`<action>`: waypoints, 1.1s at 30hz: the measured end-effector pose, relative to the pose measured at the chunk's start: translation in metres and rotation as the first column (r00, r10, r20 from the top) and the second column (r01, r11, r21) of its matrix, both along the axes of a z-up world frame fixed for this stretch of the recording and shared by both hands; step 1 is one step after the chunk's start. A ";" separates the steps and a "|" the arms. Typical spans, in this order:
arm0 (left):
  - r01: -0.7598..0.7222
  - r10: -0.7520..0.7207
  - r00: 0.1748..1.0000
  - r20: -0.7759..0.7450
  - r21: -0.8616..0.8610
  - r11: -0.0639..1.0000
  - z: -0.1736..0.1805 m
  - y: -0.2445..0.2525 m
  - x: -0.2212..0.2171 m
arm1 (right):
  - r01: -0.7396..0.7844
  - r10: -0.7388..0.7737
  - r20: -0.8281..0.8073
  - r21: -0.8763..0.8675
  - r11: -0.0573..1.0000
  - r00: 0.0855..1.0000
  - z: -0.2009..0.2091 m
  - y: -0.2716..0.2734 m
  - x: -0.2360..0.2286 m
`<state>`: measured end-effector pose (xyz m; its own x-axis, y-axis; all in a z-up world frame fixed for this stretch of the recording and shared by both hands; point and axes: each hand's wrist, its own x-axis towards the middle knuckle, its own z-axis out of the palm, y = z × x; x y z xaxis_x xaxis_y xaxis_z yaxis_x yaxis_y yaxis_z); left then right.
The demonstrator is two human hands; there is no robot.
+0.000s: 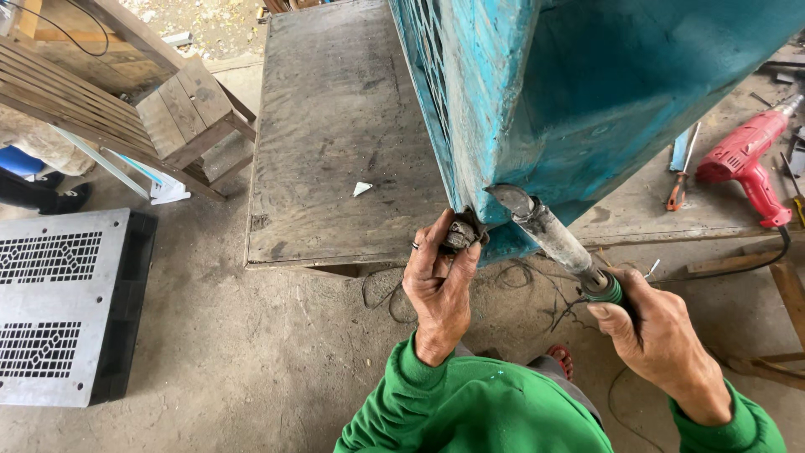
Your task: The person repairs a blue plastic crate by using a soldering iron to melt and fuse plastic pieces together, holding the pieces in place by hand and then smoothing the surface with the soldering iron tip.
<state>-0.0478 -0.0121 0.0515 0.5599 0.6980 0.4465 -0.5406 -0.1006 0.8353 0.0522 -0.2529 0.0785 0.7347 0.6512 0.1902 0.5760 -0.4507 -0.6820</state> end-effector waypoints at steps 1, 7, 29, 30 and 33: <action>-0.020 0.021 0.999 -0.028 0.031 0.999 0.000 0.001 0.001 | 0.005 -0.005 0.004 0.008 1.000 1.000 0.001 0.000 0.001; -0.017 0.017 1.000 -0.005 0.050 0.999 -0.003 0.002 0.003 | 0.052 -0.053 0.045 0.012 0.999 0.998 0.006 0.001 -0.004; 0.008 -0.009 1.000 -0.024 -0.020 1.000 -0.005 -0.002 0.003 | 0.049 -0.046 0.030 -0.087 0.995 0.998 0.004 -0.007 -0.003; 0.000 -0.001 1.000 -0.029 -0.015 1.000 -0.005 -0.002 0.003 | 0.045 -0.041 0.064 -0.070 0.997 0.997 0.004 -0.006 -0.003; -0.016 0.015 0.998 -0.058 -0.014 1.000 -0.006 -0.004 0.002 | 0.077 -0.075 0.038 -0.049 0.996 0.996 0.004 -0.005 -0.005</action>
